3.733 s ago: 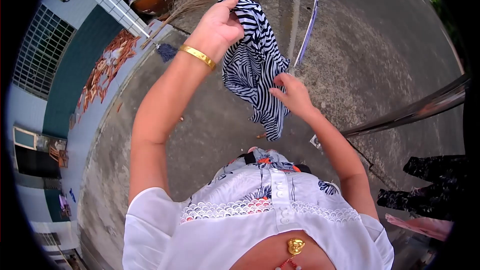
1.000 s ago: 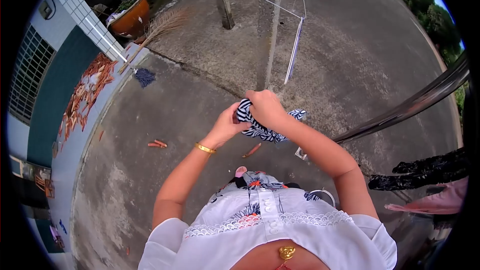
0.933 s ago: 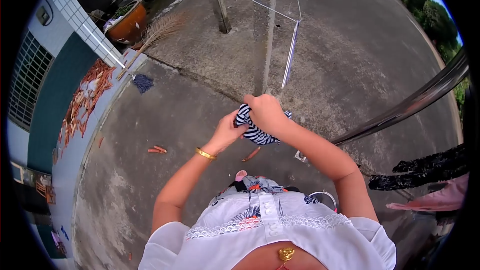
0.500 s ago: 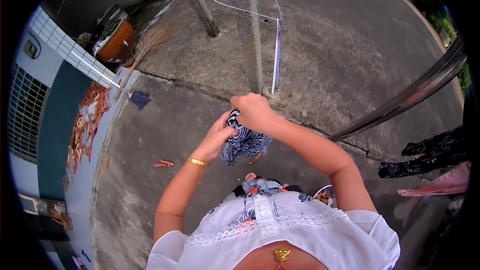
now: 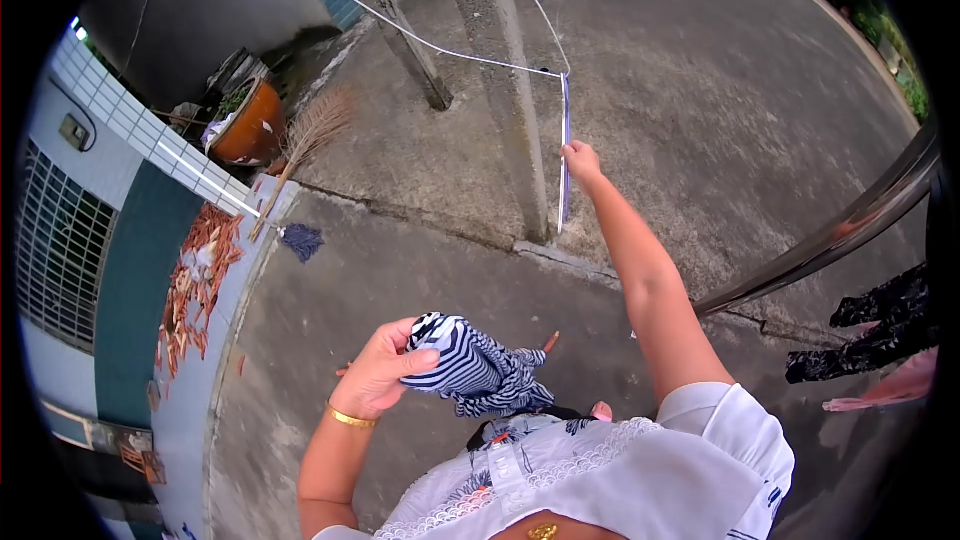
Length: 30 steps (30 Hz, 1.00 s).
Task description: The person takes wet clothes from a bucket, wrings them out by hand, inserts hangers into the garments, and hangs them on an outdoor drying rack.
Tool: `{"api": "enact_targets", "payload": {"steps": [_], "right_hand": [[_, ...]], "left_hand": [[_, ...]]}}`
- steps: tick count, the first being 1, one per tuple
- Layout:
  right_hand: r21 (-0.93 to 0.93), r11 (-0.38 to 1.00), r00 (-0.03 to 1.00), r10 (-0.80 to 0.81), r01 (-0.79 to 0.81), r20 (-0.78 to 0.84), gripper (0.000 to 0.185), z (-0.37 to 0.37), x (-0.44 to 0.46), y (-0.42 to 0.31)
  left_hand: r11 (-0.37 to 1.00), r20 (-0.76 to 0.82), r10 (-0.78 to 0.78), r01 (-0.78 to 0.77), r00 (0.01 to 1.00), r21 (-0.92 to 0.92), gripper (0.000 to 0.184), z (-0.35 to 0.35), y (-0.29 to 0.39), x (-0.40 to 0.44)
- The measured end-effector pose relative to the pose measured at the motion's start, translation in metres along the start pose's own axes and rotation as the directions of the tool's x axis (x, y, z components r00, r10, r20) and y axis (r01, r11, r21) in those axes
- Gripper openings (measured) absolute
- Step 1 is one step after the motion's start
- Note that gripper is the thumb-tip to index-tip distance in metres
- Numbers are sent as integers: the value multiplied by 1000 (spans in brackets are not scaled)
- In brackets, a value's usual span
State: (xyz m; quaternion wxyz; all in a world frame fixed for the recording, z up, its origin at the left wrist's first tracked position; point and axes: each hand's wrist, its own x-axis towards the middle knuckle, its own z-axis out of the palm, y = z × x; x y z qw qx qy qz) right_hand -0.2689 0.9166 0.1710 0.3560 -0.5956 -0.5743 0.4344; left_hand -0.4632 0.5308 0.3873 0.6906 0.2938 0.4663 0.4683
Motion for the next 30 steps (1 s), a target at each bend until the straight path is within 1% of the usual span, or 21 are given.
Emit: {"api": "enact_targets", "payload": {"steps": [2, 4, 7, 8, 10, 12, 13, 14, 15, 16, 18, 20, 21, 22, 24, 25, 26, 27, 28, 29, 30], "right_hand": [[36, 999, 1000, 19, -18, -24, 20, 1, -7, -4], [-328, 916, 898, -329, 229, -291, 19, -6, -24, -11], [-406, 888, 828, -388, 218, -404, 16, -16, -39, -21], [-442, 875, 786, -410, 196, -463, 15, -22, -41, -24], [-499, 833, 743, -488, 239, -458, 12, -36, -47, -31], [-510, 793, 644, -587, 335, -490, 10, -48, -62, -47], [-513, 792, 646, -587, 331, -489, 10, -53, -69, -51], [-509, 788, 608, -601, 346, -518, 9, -58, -80, -52], [-506, 783, 568, -616, 363, -546, 8, -61, -89, -50], [-510, 781, 569, -618, 361, -543, 8, -63, -99, -43], [-494, 796, 564, -600, 350, -567, 8, -69, -122, -21], [-497, 805, 554, -588, 324, -590, 8, -75, -134, 7], [-495, 814, 546, -574, 303, -611, 8, -78, -140, 22], [-495, 819, 546, -567, 291, -617, 8, -83, -148, 32], [-471, 852, 522, -515, 227, -680, 9, -88, -169, 50], [-494, 838, 486, -539, 231, -688, 8, -91, -180, 59], [-489, 844, 502, -529, 221, -684, 8, -97, -192, 64], [-480, 833, 483, -551, 275, -680, 8, -104, -206, 69], [-466, 821, 463, -570, 329, -678, 9, -104, -219, 70], [-456, 830, 480, -558, 322, -677, 9, -98, -233, 70], [-283, 875, 525, -467, 393, -712, 10, -95, -249, 70]], "left_hand": [[993, -31, 39, -35, 999, 117, 34, 2, 6, -5], [993, -71, 49, -40, 996, 115, 29, -1, 13, -5], [941, -55, -10, 28, 998, 336, 13, 2, 28, -2], [941, -47, -11, 26, 999, 336, 13, 5, 35, -2], [865, -7, -94, 85, 996, 495, 15, 7, 46, 0], [821, 45, 45, -63, 998, 567, 15, -6, 43, 9], [576, 47, 153, -128, 987, 808, 17, -5, 50, 12], [262, 83, 251, -150, 964, 953, 18, -2, 59, 15], [143, 138, 415, -214, 899, 966, 20, 5, 62, 18], [48, 206, 461, -256, 863, 965, 23, 2, 67, 22], [-180, 273, 568, -206, 777, 962, 27, 10, 81, 22], [-164, 273, 575, -218, 771, 962, 29, 9, 91, 27], [-38, 283, 591, -324, 755, 945, 24, 8, 93, 31], [24, 267, 569, -340, 778, 940, 17, 9, 97, 35], [8, 324, 590, -406, 740, 914, 12, 6, 102, 47], [13, 335, 565, -415, 754, 910, 13, 6, 106, 54], [20, 342, 539, -418, 770, 908, 15, 5, 110, 61], [57, 370, 514, -461, 774, 885, 17, 3, 112, 69], [76, 347, 432, -417, 832, 906, 17, 0, 118, 78], [236, 317, 396, -429, 862, 872, 17, 4, 118, 84], [391, 296, 358, -430, 886, 814, 17, 11, 116, 89]]}}
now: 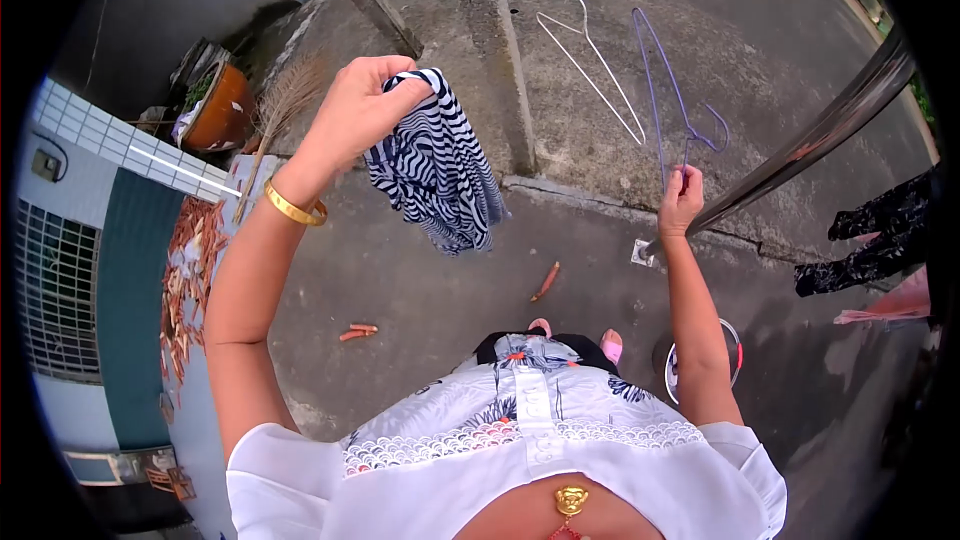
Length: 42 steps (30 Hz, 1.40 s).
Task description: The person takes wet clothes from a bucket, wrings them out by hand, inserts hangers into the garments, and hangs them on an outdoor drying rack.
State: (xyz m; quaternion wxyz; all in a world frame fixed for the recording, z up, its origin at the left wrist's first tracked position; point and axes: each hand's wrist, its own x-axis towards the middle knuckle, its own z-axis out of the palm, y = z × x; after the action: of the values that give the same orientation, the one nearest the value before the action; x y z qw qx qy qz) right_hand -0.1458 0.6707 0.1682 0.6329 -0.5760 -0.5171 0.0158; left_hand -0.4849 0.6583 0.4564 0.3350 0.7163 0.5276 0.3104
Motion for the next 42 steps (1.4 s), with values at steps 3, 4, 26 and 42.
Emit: {"api": "enact_targets", "payload": {"steps": [3, 4, 26, 42], "right_hand": [[261, 934, 968, 223, -246, 115, 14, -17, -11, -21], [355, 853, 919, 315, -383, 235, 16, -21, -13, -31], [660, 698, 957, -264, 277, -121, 22, -220, 32, -232], [652, 658, 914, -379, 377, -146, 30, -400, 5, -343]], "left_hand": [[946, 129, -80, 116, 988, -301, 17, 15, 22, 10], [939, 197, -81, 141, 977, -314, 17, 15, 24, 17], [731, 681, 262, 321, 683, -602, 22, 131, 185, -13], [711, 658, 440, 210, 611, -671, 13, 219, 326, -118]]}}
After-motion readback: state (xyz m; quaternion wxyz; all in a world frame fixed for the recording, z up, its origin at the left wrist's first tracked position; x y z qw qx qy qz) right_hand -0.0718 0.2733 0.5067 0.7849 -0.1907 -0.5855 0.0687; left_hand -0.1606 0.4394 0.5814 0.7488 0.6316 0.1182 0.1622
